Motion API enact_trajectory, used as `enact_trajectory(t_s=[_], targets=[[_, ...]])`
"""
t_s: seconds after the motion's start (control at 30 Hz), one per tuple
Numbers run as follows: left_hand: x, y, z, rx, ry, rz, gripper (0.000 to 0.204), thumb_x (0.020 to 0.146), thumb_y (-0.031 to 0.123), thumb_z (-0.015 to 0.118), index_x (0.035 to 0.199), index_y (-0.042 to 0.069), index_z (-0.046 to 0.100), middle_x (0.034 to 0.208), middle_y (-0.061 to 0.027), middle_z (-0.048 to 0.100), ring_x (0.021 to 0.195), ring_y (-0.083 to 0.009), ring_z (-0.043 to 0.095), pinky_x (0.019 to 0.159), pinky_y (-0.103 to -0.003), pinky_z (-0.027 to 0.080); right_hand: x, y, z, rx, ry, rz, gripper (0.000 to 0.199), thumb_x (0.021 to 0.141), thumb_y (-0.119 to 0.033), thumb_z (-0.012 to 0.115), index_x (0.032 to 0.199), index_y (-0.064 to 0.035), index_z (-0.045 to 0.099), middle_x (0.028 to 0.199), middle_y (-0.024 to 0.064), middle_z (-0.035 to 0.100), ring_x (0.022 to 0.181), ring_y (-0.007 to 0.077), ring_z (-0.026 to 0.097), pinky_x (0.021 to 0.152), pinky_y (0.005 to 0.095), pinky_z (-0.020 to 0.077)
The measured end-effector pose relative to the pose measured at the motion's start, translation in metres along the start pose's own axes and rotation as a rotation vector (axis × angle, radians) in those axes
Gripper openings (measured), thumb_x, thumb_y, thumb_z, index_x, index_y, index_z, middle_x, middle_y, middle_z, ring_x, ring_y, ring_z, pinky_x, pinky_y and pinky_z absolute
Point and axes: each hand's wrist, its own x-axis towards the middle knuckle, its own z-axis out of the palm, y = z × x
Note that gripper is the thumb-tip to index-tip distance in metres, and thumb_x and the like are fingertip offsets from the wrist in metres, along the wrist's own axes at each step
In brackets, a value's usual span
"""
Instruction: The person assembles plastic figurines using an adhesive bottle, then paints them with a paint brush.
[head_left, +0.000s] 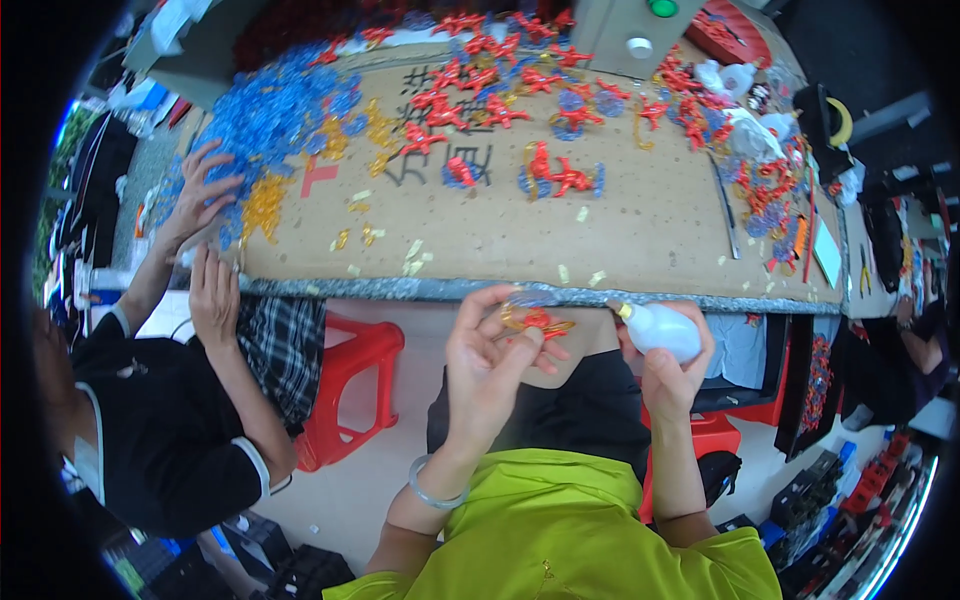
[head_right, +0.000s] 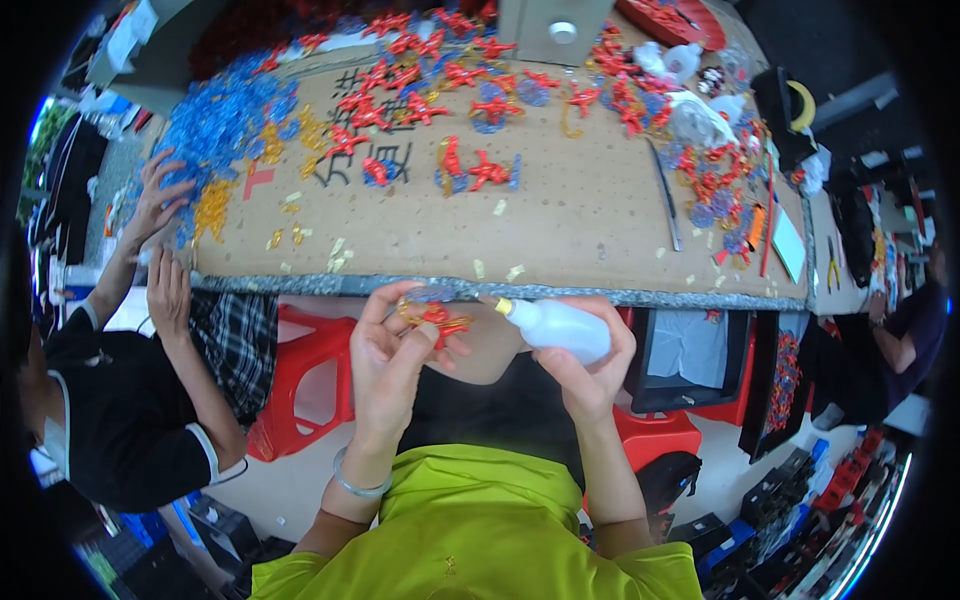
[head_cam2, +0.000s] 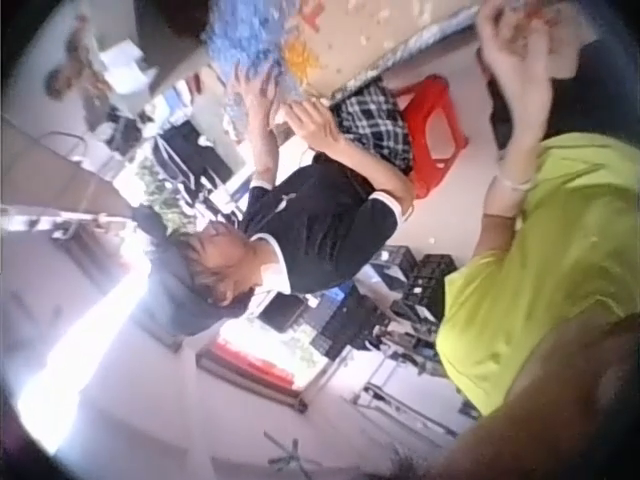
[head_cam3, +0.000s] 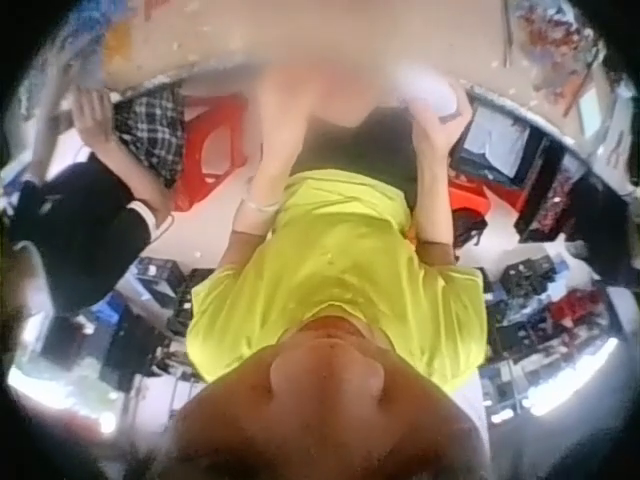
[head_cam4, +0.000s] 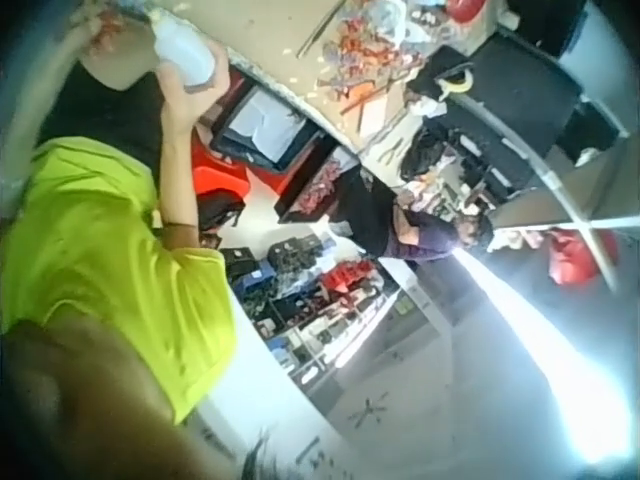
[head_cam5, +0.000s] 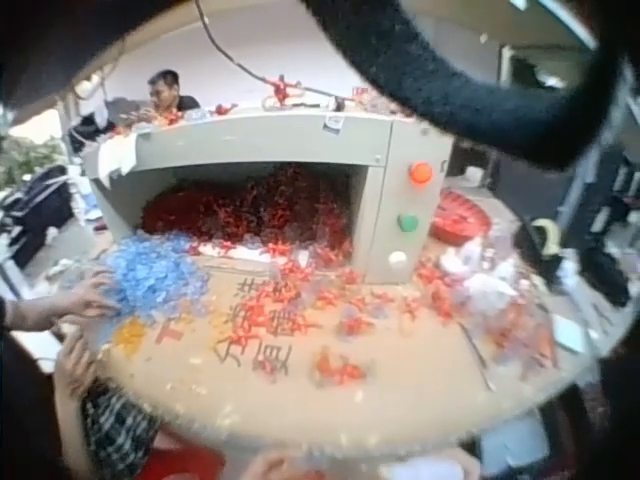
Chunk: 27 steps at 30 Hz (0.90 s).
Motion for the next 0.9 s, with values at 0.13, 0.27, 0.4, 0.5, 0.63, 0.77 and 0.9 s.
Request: enact_trajectory(t_s=[0.13,0.27,0.4,0.5,0.63,0.77,0.9], targets=[[0.002,0.000,-0.007,0.058,0.032,0.069,0.034,0.088,0.001,0.052,0.121,-0.001,0.043,0.096,-0.0194,0.065,0.071,-0.0226,0.066,0.057,-0.025,0.051,0.030,-0.012,-0.007,0.059,-0.021,0.155,0.043,0.070,-0.010,0.071,0.107,0.0059,0.056,0.099,0.0125,0.064,0.092,0.0214,0.064,0.086,0.0320,0.0490],[0.033,0.003,-0.012,0.259,0.174,0.439,0.033,0.089,-0.002,0.052,0.120,-0.001,0.042,0.095,-0.0189,0.064,0.071,-0.0215,0.066,0.054,-0.024,0.051,0.077,-0.007,-0.034,0.000,-0.159,-0.041,0.032,0.080,0.008,0.058,0.110,-0.0004,0.053,0.108,0.0097,0.061,0.104,0.0156,0.057,0.090,0.0289,0.0456],[0.073,0.007,-0.026,0.342,0.160,0.641,0.038,0.088,-0.005,0.052,0.122,-0.001,0.037,0.099,-0.0188,0.061,0.076,-0.0220,0.066,0.057,-0.024,0.053,0.116,-0.004,-0.064,-0.241,-0.279,0.006,0.034,0.081,0.008,0.054,0.112,-0.0052,0.049,0.109,0.0060,0.058,0.106,0.0152,0.054,0.094,0.0302,0.0423],[0.093,0.002,-0.031,0.394,0.189,0.705,0.038,0.088,-0.005,0.051,0.123,-0.001,0.037,0.100,-0.0191,0.061,0.075,-0.0214,0.066,0.058,-0.024,0.052,0.133,-0.009,-0.068,-0.359,-0.519,0.030,0.040,0.078,0.008,0.057,0.114,-0.0051,0.049,0.105,0.0027,0.056,0.102,0.0115,0.052,0.091,0.0281,0.0410],[0.103,-0.013,-0.037,0.373,0.205,0.677,0.035,0.089,-0.004,0.049,0.122,-0.002,0.038,0.101,-0.0204,0.062,0.074,-0.0204,0.065,0.057,-0.023,0.051,0.131,-0.018,-0.071,-0.316,-0.549,0.074,0.051,0.070,0.013,0.052,0.118,-0.0038,0.048,0.108,0.0050,0.056,0.107,0.0144,0.052,0.097,0.0297,0.0388],[0.106,-0.014,-0.044,0.348,0.262,0.681,0.031,0.089,-0.005,0.046,0.120,-0.003,0.039,0.096,-0.0195,0.063,0.072,-0.0196,0.065,0.055,-0.023,0.051,0.120,-0.023,-0.083,-0.364,-0.364,-0.262,0.064,0.057,0.011,0.034,0.118,-0.0027,0.048,0.112,0.0086,0.055,0.112,0.0174,0.053,0.095,0.0309,0.0422],[0.107,-0.009,-0.051,0.282,0.264,0.679,0.031,0.088,-0.005,0.046,0.119,-0.004,0.040,0.096,-0.0189,0.064,0.071,-0.0188,0.064,0.055,-0.023,0.050,0.132,-0.043,-0.156,-0.596,0.331,-0.375,0.031,0.075,0.006,0.043,0.101,-0.0008,0.059,0.091,0.0063,0.062,0.090,0.0184,0.062,0.077,0.0331,0.0497]])
